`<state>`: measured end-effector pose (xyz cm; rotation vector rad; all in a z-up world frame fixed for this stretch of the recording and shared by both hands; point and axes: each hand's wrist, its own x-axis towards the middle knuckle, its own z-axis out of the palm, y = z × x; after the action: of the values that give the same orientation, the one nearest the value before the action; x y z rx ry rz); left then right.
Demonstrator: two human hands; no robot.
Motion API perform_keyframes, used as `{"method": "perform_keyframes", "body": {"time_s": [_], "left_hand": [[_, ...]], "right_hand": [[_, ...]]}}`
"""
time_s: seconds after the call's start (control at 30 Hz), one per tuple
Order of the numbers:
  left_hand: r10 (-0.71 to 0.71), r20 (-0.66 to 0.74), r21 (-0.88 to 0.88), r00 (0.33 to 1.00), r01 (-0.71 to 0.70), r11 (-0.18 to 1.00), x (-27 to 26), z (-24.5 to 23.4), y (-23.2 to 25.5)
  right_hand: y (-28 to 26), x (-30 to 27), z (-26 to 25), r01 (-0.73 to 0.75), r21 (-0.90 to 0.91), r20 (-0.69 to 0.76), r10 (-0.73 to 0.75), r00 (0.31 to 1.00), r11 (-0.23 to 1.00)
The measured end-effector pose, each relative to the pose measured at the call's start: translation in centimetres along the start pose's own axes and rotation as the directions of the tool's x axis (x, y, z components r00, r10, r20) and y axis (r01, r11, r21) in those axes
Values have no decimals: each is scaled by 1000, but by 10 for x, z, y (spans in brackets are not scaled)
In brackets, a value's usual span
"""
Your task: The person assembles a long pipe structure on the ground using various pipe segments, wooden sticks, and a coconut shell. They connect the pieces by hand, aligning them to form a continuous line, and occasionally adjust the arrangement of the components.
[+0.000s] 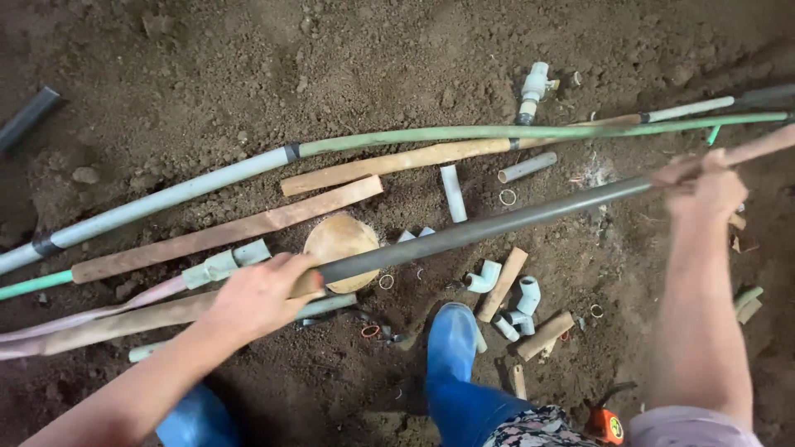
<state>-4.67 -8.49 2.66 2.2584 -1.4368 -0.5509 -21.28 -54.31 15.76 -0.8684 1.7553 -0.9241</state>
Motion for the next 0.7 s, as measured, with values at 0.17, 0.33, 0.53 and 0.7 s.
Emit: {"method": "perform_keyframes", "body": {"time_s": [0.17,0.33,0.53,0.7], "left_hand": [[-219,313,-69,924,253,965,51,-8,49],[-181,234,-56,955,199,978,65,9,35],[-81,-27,115,996,83,990,53,49,-14],[-83,-44,175,996,90,980,15,48,-31]], "right_hand": [[16,64,-9,245,-784,190,-156,969,571],[116,18,15,725,-583,523,-513,681,368],[212,-65,38,986,152,985,-88,-146,71],[240,-83,39,942,323,912,297,-284,-92]]}}
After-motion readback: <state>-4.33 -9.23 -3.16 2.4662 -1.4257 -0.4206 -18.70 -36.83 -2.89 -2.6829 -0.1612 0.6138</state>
